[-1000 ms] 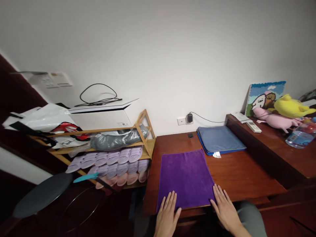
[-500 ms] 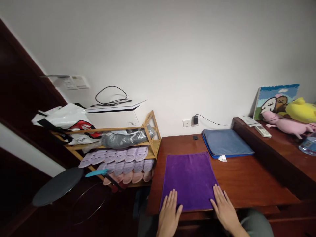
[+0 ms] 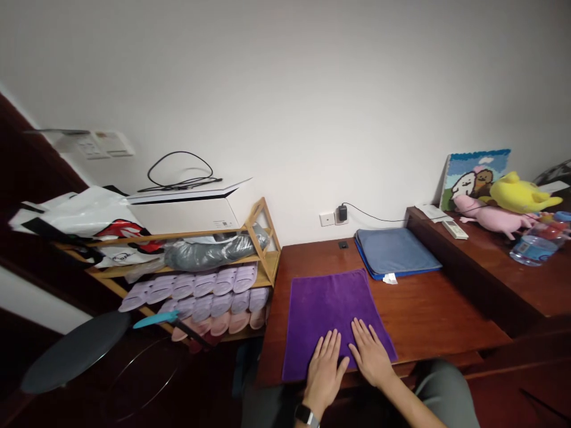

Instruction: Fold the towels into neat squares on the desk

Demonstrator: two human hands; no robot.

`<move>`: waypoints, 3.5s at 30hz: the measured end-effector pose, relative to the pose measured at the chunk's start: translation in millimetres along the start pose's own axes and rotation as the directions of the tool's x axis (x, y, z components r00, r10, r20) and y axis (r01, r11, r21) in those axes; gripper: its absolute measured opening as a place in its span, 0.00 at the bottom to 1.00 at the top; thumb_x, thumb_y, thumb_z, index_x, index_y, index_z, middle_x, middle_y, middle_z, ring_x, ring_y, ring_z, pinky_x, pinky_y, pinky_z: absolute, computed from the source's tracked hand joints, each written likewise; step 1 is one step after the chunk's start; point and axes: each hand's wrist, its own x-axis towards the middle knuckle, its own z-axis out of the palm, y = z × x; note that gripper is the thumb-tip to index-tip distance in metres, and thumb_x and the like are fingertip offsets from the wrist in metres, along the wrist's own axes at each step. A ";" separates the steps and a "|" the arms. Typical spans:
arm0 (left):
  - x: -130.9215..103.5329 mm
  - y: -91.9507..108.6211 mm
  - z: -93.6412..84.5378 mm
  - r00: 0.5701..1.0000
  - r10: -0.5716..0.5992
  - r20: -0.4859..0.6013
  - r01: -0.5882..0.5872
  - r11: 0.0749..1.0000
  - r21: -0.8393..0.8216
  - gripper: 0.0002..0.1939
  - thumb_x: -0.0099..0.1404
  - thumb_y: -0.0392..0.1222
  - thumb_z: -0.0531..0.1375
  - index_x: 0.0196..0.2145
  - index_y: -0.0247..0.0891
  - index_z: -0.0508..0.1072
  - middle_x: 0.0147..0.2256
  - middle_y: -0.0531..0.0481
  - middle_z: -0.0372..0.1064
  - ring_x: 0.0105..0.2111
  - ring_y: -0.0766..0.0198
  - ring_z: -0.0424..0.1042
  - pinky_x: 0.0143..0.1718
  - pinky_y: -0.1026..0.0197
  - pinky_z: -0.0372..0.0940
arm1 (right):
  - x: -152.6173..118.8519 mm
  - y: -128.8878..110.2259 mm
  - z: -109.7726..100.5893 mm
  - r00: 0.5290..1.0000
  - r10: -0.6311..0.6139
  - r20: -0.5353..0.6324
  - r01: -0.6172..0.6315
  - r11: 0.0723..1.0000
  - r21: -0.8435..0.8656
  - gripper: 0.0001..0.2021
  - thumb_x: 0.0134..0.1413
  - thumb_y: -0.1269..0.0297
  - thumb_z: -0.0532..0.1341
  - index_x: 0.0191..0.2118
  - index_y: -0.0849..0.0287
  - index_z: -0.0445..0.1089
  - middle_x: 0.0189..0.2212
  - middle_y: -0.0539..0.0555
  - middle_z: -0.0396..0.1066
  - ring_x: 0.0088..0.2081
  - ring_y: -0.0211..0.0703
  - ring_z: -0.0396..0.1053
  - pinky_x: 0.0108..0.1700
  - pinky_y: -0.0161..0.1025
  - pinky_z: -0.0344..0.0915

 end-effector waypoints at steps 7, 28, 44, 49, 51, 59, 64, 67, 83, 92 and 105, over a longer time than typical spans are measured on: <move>-58.8 -45.2 20.1 0.962 -0.229 -0.148 0.242 0.967 0.079 0.37 0.79 0.52 0.48 0.76 0.47 0.31 0.73 0.47 0.50 0.71 0.52 0.56 0.69 0.42 0.60 | -30.2 60.7 11.9 0.988 0.132 -0.083 -0.136 0.990 -0.044 0.33 0.73 0.45 0.42 0.74 0.57 0.54 0.72 0.57 0.56 0.72 0.54 0.55 0.72 0.56 0.53; 25.5 -78.2 8.5 0.924 -0.380 -0.039 0.381 0.923 0.057 0.33 0.79 0.56 0.41 0.75 0.38 0.51 0.72 0.41 0.53 0.73 0.50 0.51 0.72 0.40 0.52 | 26.8 68.4 14.5 0.969 0.243 0.044 -0.240 0.968 -0.070 0.35 0.72 0.50 0.38 0.74 0.66 0.52 0.73 0.62 0.52 0.74 0.54 0.49 0.73 0.58 0.45; 67.1 -73.3 18.8 0.944 -0.328 -0.021 0.329 0.943 0.046 0.35 0.79 0.57 0.41 0.76 0.38 0.47 0.72 0.39 0.52 0.73 0.48 0.51 0.72 0.39 0.51 | 73.4 46.1 0.6 0.966 0.220 0.132 -0.213 0.975 -0.061 0.34 0.73 0.51 0.39 0.75 0.65 0.49 0.75 0.61 0.47 0.75 0.51 0.45 0.74 0.54 0.42; 27.7 -112.2 18.8 0.894 -0.432 -0.121 0.443 0.893 0.083 0.36 0.79 0.57 0.40 0.76 0.34 0.46 0.71 0.35 0.55 0.72 0.46 0.54 0.71 0.38 0.52 | 65.4 79.2 -7.9 0.954 0.266 0.139 -0.256 0.963 -0.082 0.35 0.74 0.49 0.38 0.75 0.65 0.51 0.74 0.60 0.50 0.75 0.53 0.45 0.74 0.55 0.41; 35.9 -116.6 12.5 0.912 -0.388 -0.130 0.399 0.914 0.075 0.35 0.79 0.56 0.40 0.75 0.35 0.48 0.71 0.37 0.56 0.72 0.49 0.54 0.71 0.40 0.53 | 78.5 76.5 -13.6 0.959 0.254 0.126 -0.247 0.967 -0.067 0.35 0.74 0.49 0.37 0.75 0.65 0.51 0.74 0.59 0.50 0.75 0.53 0.44 0.75 0.55 0.40; 142.7 -90.4 9.9 0.987 -0.155 0.045 0.154 0.988 0.008 0.33 0.79 0.58 0.40 0.73 0.40 0.56 0.73 0.43 0.53 0.73 0.53 0.51 0.72 0.43 0.50 | 153.3 42.1 -9.9 0.964 0.152 0.219 -0.149 0.988 -0.029 0.34 0.74 0.52 0.39 0.75 0.67 0.47 0.75 0.60 0.45 0.76 0.49 0.42 0.75 0.51 0.40; 107.4 -145.5 19.1 0.912 -0.409 -0.017 0.409 0.908 0.088 0.36 0.78 0.59 0.40 0.73 0.34 0.54 0.72 0.38 0.52 0.73 0.48 0.51 0.72 0.40 0.49 | 136.6 87.1 -0.1 0.941 0.277 0.194 -0.261 0.960 -0.106 0.34 0.74 0.52 0.39 0.75 0.69 0.46 0.75 0.61 0.44 0.76 0.51 0.42 0.75 0.53 0.40; 89.9 -173.7 13.8 0.902 -0.426 -0.067 0.431 0.893 0.129 0.37 0.79 0.58 0.39 0.73 0.31 0.54 0.72 0.36 0.54 0.72 0.49 0.52 0.72 0.41 0.50 | 136.8 99.6 -2.4 0.951 0.270 0.148 -0.255 0.960 -0.116 0.35 0.74 0.50 0.39 0.75 0.69 0.49 0.75 0.61 0.47 0.76 0.53 0.43 0.75 0.55 0.40; 150.6 -217.4 12.4 0.902 -0.432 0.020 0.424 0.893 0.152 0.34 0.78 0.55 0.41 0.73 0.32 0.54 0.73 0.37 0.50 0.73 0.50 0.50 0.72 0.43 0.48 | 198.7 97.3 13.4 0.954 0.257 0.154 -0.244 0.965 -0.095 0.35 0.73 0.52 0.40 0.76 0.68 0.46 0.75 0.61 0.44 0.76 0.49 0.41 0.75 0.52 0.39; 155.1 -102.3 12.8 0.992 -0.106 -0.075 0.109 0.993 0.039 0.31 0.80 0.52 0.41 0.74 0.40 0.52 0.73 0.44 0.52 0.73 0.54 0.49 0.73 0.43 0.49 | 155.1 32.7 19.8 0.993 0.114 0.043 -0.111 0.992 -0.065 0.32 0.74 0.56 0.40 0.76 0.65 0.48 0.75 0.59 0.47 0.76 0.50 0.43 0.75 0.52 0.42; 35.5 -152.6 -11.7 0.959 -0.273 -0.080 0.280 0.955 0.099 0.32 0.79 0.53 0.42 0.74 0.38 0.54 0.70 0.39 0.58 0.71 0.50 0.56 0.70 0.40 0.54 | 63.2 72.3 -21.5 0.968 0.251 -0.018 -0.252 0.966 -0.062 0.33 0.74 0.52 0.40 0.76 0.64 0.48 0.74 0.61 0.50 0.75 0.52 0.47 0.74 0.55 0.46</move>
